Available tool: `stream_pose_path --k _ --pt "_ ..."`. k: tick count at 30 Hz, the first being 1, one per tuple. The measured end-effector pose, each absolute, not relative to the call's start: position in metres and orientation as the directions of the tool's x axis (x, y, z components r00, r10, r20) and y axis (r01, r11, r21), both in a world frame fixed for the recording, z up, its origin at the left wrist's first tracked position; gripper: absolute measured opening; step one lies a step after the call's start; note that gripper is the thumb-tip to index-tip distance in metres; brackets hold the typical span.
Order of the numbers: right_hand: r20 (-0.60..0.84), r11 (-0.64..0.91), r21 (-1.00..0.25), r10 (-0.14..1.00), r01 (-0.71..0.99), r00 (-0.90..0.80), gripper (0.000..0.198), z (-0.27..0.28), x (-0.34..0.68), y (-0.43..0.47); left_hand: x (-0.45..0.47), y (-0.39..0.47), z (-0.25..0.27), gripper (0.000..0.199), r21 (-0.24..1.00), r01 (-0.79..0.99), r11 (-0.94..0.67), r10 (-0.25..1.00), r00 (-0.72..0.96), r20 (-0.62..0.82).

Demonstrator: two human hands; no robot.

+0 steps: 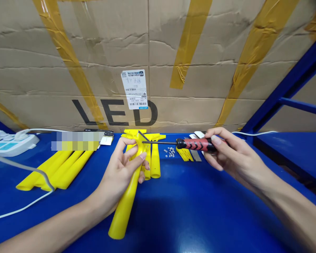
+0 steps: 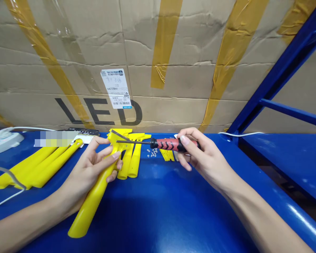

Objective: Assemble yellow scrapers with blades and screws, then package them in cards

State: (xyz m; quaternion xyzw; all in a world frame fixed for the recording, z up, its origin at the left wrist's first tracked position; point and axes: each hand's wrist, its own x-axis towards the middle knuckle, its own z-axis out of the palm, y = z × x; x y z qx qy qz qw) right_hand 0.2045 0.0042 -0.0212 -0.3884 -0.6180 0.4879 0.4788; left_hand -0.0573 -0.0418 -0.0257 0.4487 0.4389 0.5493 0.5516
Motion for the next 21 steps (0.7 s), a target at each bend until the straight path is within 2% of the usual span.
stream_pose_path --k 3,6,8,11,14,17,21 --pt "0.193 0.219 -0.967 0.963 0.129 -0.189 0.040 -0.0207 0.2049 0.0041 -0.0569 -0.0424 -0.0263 0.042 0.978 -0.206 -0.009 1.000 0.019 0.013" --pt "0.185 0.203 -0.978 0.941 0.036 -0.282 0.029 -0.0180 0.2060 0.0018 -0.0580 -0.0413 -0.0244 0.046 0.977 -0.215 -0.012 1.000 -0.010 0.010" --pt "0.209 0.218 -0.976 0.926 -0.006 -0.314 0.030 -0.0167 0.2067 0.0009 -0.0585 -0.0404 -0.0241 0.047 0.976 -0.218 -0.004 1.000 -0.012 0.002" --pt "0.239 0.261 -0.962 0.946 0.078 -0.221 0.028 -0.0181 0.2059 0.0026 -0.0575 -0.0404 -0.0279 0.045 0.977 -0.211 0.015 1.000 0.008 -0.014" --pt "0.216 0.240 -0.952 0.967 0.191 -0.136 0.041 -0.0206 0.2049 0.0059 -0.0563 -0.0416 -0.0323 0.041 0.982 -0.186 0.034 0.999 0.034 -0.029" --pt "0.206 0.239 -0.962 0.952 0.132 -0.226 0.034 -0.0199 0.2075 0.0064 -0.0567 -0.0420 -0.0321 0.039 0.983 -0.180 0.031 0.999 0.029 -0.026" --pt "0.296 0.355 -0.926 0.892 0.125 -0.342 0.026 -0.0157 0.2106 0.0030 -0.0569 -0.0417 -0.0283 0.041 0.981 -0.194 0.030 1.000 0.010 -0.028"
